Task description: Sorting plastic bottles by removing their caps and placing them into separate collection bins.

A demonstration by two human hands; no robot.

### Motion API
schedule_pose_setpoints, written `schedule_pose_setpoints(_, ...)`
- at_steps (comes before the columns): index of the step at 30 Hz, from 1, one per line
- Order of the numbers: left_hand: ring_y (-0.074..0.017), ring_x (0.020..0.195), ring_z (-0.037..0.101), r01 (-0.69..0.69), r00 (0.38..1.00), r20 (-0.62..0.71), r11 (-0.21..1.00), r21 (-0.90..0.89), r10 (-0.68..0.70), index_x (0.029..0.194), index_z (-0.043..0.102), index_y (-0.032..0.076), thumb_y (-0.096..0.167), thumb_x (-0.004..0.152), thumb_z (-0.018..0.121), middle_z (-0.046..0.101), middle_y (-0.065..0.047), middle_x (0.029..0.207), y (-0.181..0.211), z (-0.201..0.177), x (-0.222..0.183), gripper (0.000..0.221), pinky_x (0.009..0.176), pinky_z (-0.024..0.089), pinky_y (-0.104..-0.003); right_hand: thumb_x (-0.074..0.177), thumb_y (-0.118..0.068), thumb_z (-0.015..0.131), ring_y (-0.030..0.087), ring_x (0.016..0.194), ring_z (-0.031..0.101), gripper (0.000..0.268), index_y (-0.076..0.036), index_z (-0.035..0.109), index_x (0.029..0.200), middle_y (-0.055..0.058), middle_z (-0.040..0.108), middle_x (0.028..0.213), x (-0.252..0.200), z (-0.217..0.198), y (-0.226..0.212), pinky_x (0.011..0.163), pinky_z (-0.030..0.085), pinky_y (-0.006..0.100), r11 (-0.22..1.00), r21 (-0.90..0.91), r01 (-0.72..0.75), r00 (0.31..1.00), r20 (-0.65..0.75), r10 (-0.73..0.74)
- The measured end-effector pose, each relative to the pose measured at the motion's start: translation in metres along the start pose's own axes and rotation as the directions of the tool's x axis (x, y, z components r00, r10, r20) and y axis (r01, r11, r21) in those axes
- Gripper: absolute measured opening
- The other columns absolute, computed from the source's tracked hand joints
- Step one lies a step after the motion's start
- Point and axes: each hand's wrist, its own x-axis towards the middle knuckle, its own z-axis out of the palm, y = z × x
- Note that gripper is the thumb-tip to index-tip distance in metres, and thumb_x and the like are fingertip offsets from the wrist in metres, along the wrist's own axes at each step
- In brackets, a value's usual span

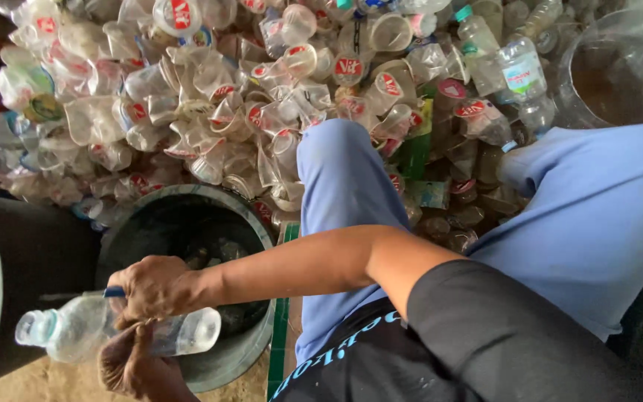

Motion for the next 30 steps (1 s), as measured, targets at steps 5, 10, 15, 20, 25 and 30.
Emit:
schedule_pose_setpoints(5, -0.0306, 0.126, 0.035, 0.043, 0.998, -0.007, 0.699, 0.713, -0.055, 0.136, 0.035, -0.005, 0.026, 0.082, 0.070, 0.035, -0.025, 0.136, -0.087, -0.058, 0.047, 0.072, 0.111, 0.035, -0.040, 0.060, -0.059, 0.081, 0.028, 0.072, 0.074, 0.068, -0.002, 0.073, 0.097, 0.016, 0.077, 0.087, 0.019, -0.054, 0.025, 0.060, 0.062, 0.039, 0.860, -0.511, 0.003, 0.991, 0.115, 0.065)
schedule_pose_setpoints(10, -0.0603, 0.127, 0.047, -0.258, 0.965, 0.202, 0.461, 0.849, 0.168, 0.154, 0.034, -0.021, 0.044, 0.077, 0.080, 0.042, -0.048, 0.144, -0.118, -0.066, 0.057, 0.111, 0.105, 0.041, -0.059, 0.069, -0.060, 0.082, 0.025, 0.075, 0.058, 0.056, -0.009, 0.062, 0.083, 0.007, 0.060, 0.084, 0.010, -0.253, 0.094, 0.070, 0.048, 0.043, 0.717, -0.618, 0.324, 0.672, -0.383, -0.634)
schedule_pose_setpoints(15, -0.0350, 0.126, 0.051, -0.228, 0.957, 0.280, 0.780, 0.582, 0.070, 0.133, 0.057, -0.010, 0.001, 0.091, 0.072, 0.048, -0.024, 0.144, -0.021, 0.121, 0.030, 0.046, 0.106, 0.043, -0.043, 0.064, -0.046, 0.106, 0.030, 0.089, 0.069, 0.077, -0.016, 0.061, 0.120, 0.013, 0.063, 0.114, -0.084, -0.515, 0.191, 0.066, 0.057, 0.045, 0.658, -0.369, -0.657, 0.221, -0.928, -0.299)
schedule_pose_setpoints(20, -0.0281, 0.126, 0.058, -0.048, 0.859, 0.507, 0.972, 0.229, -0.077, 0.135, 0.056, -0.003, 0.005, 0.086, 0.071, 0.047, -0.016, 0.154, -0.011, 0.293, 0.024, 0.053, 0.098, 0.054, -0.037, 0.070, -0.046, 0.094, 0.043, 0.109, 0.061, 0.088, -0.013, 0.052, 0.139, 0.021, 0.059, 0.126, -0.175, -0.597, 0.327, 0.087, 0.055, 0.052, 0.512, -0.062, -0.857, 0.133, -0.986, 0.103)
schedule_pose_setpoints(25, -0.0525, 0.141, 0.043, 0.236, 0.718, 0.682, 0.970, -0.050, -0.139, 0.138, 0.056, -0.007, 0.007, 0.085, 0.081, 0.051, -0.034, 0.146, 0.009, 0.448, -0.044, 0.061, 0.115, 0.040, -0.057, 0.057, -0.072, 0.093, 0.028, 0.098, 0.075, 0.071, -0.027, 0.066, 0.105, 0.001, 0.074, 0.096, -0.269, -0.583, 0.367, 0.081, 0.059, 0.041, 0.672, 0.250, -0.697, -0.099, -0.962, 0.255)
schedule_pose_setpoints(30, -0.0222, 0.079, 0.068, 0.597, 0.488, 0.819, 0.800, -0.060, -0.303, 0.111, 0.069, 0.000, 0.015, 0.065, 0.099, 0.073, -0.014, 0.095, -0.008, 0.545, -0.119, 0.057, 0.069, 0.060, -0.038, 0.076, -0.046, 0.091, 0.038, 0.095, 0.070, 0.080, -0.007, 0.056, 0.137, 0.021, 0.056, 0.131, -0.357, -0.440, 0.259, 0.064, 0.062, 0.049, 0.772, 0.624, 0.117, -0.050, -0.773, 0.633)
